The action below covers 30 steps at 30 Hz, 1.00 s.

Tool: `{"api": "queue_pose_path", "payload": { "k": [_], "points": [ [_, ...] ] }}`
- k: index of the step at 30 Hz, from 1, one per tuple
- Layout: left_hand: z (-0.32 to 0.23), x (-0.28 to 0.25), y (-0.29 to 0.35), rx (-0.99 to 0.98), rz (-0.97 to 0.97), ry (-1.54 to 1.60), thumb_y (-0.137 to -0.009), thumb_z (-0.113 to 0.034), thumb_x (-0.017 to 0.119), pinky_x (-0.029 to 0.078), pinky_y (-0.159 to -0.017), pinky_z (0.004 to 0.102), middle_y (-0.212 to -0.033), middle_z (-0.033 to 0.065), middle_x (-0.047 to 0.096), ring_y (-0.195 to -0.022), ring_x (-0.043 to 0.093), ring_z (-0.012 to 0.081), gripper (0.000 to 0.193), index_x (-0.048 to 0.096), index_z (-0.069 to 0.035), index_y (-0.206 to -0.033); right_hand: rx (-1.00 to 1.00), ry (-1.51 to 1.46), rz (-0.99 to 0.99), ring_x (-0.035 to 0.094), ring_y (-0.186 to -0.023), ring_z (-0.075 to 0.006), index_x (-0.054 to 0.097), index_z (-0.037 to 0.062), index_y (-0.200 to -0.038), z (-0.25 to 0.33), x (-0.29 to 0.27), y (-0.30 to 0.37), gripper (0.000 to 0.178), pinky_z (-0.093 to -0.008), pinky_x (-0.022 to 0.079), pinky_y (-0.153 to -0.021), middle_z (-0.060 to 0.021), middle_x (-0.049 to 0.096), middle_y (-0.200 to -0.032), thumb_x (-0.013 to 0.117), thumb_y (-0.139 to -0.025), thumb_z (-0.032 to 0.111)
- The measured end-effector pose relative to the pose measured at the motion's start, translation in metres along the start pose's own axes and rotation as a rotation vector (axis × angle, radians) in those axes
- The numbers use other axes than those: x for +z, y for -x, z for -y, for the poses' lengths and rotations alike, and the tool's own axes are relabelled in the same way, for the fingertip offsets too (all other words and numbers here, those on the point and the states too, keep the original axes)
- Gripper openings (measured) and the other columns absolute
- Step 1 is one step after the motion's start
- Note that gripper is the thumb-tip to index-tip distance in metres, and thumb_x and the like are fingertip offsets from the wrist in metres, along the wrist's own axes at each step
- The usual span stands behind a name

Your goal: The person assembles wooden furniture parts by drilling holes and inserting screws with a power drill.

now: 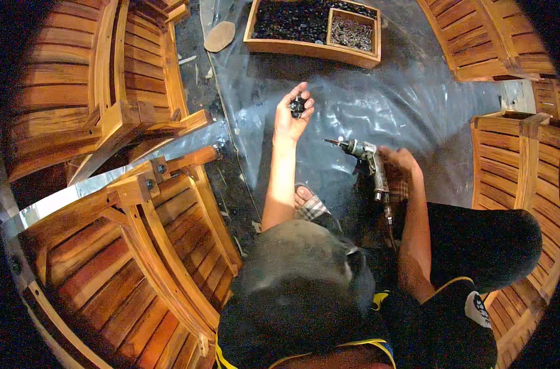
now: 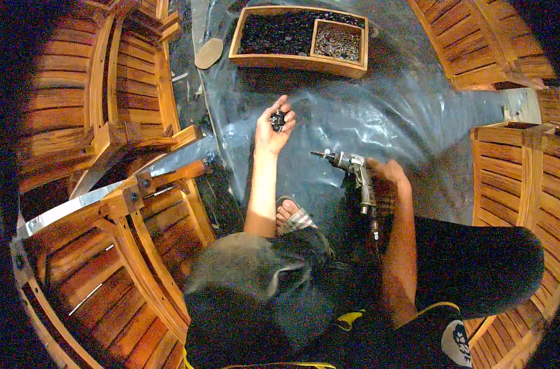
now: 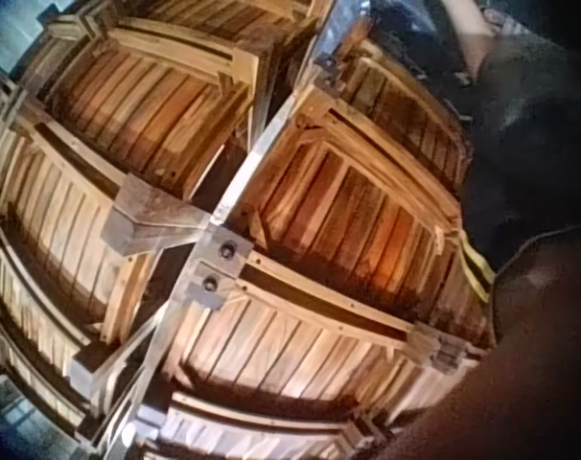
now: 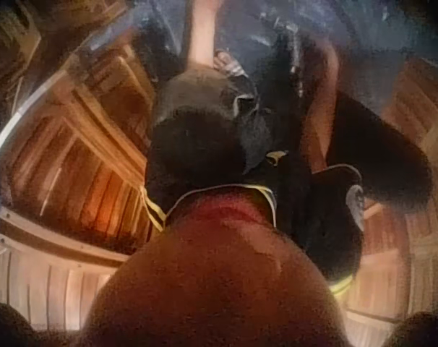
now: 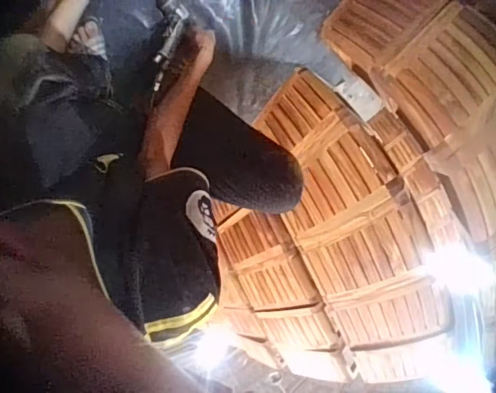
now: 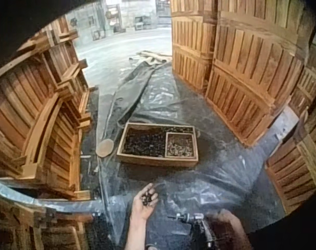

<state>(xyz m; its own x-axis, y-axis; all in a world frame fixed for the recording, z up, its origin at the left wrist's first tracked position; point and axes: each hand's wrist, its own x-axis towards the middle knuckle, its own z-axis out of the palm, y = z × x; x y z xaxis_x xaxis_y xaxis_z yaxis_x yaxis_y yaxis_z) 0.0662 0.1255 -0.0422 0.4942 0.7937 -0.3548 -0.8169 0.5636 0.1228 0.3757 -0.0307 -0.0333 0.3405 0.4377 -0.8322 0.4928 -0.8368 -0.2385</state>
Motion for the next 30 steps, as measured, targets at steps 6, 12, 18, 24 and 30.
{"api": "queue_pose_path", "payload": {
  "k": [6, 12, 18, 24, 30],
  "points": [
    [-0.005, -0.008, 0.020, 0.123, -0.050, 0.022, -0.091, -0.022, 0.057, 0.036, -0.044, 0.0238, -0.071, 0.0032, 0.056, -0.058, 0.050, 0.0160, 0.028, 0.055, -0.005, -0.113, 0.134, -0.688, 0.440, 0.063, -0.064, -0.0238, 0.061, 0.0020, -0.096, 0.002, 0.050, 0.041, 0.045, -0.0347, 0.052, -0.055, -0.0128, 0.065, -0.082, 0.059, -0.087, 0.046],
    [0.019, 0.017, 0.036, 0.051, -0.022, 0.161, -0.095, -0.033, 0.049, 0.033, -0.045, 0.0259, -0.062, 0.0041, 0.047, -0.054, 0.045, 0.0179, 0.025, 0.057, -0.009, -0.094, 0.108, -0.890, 0.516, 0.057, -0.043, -0.0200, 0.055, 0.0114, -0.111, 0.004, 0.023, 0.044, 0.032, -0.0306, 0.047, -0.035, -0.0124, 0.065, -0.075, 0.061, -0.087, 0.031],
    [0.011, 0.019, 0.091, 0.096, -0.157, 0.043, -0.093, -0.032, 0.054, 0.031, -0.050, 0.0243, -0.066, 0.0005, 0.043, -0.057, 0.040, 0.0140, 0.020, 0.057, -0.013, -0.088, -0.393, -0.035, -0.054, 0.060, -0.048, -0.0210, 0.067, -0.0075, -0.076, 0.087, -0.002, 0.044, 0.036, -0.0351, 0.045, -0.044, -0.0119, 0.064, -0.065, 0.075, -0.071, 0.027],
    [-0.013, 0.028, 0.150, 0.263, -0.141, -0.105, -0.093, -0.027, 0.057, 0.034, -0.047, 0.0231, -0.072, 0.0014, 0.050, -0.060, 0.047, 0.0136, 0.020, 0.058, -0.007, -0.096, -0.571, 0.438, -0.172, 0.067, -0.085, -0.0361, 0.068, -0.0025, -0.082, 0.212, 0.018, 0.117, 0.032, -0.0433, 0.054, -0.073, -0.0237, 0.067, -0.087, 0.072, -0.068, 0.025],
    [-0.018, 0.034, 0.179, 0.357, -0.355, -0.149, -0.091, -0.017, 0.058, 0.034, -0.044, 0.0242, -0.076, 0.0048, 0.055, -0.058, 0.049, 0.0147, 0.021, 0.061, -0.004, -0.107, -0.660, 0.571, -0.022, 0.066, -0.090, -0.0351, 0.068, 0.0032, -0.093, 0.226, 0.038, 0.142, 0.031, -0.0415, 0.053, -0.081, -0.0210, 0.067, -0.096, 0.068, -0.067, 0.019]
  ]
}}
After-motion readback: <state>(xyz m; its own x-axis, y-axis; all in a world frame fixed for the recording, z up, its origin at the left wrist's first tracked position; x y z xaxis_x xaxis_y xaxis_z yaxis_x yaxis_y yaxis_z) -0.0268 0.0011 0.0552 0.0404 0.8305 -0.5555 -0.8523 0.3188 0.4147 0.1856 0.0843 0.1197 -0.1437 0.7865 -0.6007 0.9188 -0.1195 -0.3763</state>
